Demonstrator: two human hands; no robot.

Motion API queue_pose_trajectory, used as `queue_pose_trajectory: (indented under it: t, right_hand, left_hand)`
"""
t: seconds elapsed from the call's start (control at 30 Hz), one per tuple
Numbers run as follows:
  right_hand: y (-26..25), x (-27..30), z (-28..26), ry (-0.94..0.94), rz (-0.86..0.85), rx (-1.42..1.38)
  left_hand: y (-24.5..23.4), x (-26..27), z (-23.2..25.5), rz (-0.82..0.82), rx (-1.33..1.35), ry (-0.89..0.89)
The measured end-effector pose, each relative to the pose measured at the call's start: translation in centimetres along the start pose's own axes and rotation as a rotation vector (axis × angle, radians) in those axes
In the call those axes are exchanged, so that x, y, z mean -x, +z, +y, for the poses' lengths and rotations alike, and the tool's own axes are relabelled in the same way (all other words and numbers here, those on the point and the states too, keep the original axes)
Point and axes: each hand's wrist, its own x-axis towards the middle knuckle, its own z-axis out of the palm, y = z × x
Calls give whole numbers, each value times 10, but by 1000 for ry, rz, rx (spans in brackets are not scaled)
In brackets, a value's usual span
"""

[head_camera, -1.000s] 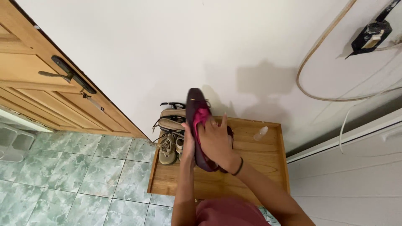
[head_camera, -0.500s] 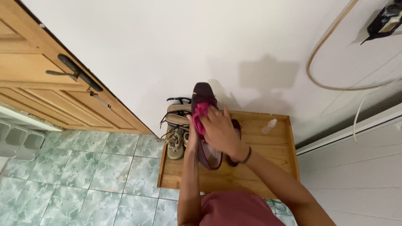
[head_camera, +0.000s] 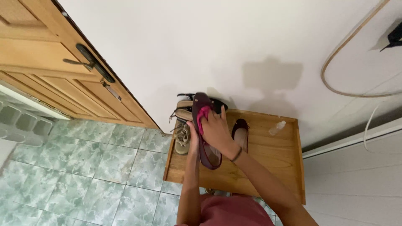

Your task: Cleaning a pair of shoes with a cloth and placing them on a shoe rack.

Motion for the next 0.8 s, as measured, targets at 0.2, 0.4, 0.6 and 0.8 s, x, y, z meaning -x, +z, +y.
queue_pose_trajectory:
  t: [0.2,0.4,0.6,0.8]
  right_hand:
    - [-21,65,-20,-83,-372,-227]
    - [1,44,7,143,-191,-304]
    - [13,11,30,136,-89,-272]
    - [-7,26,55,-213,-143,-203]
  left_hand:
    - [-80,-98,-82,-183,327,10]
    - [-30,-39,-33,-121,-31,-190]
    - [-2,-52,-34,-23,144,-240]
    - [39,-53,31,-13,183,-121]
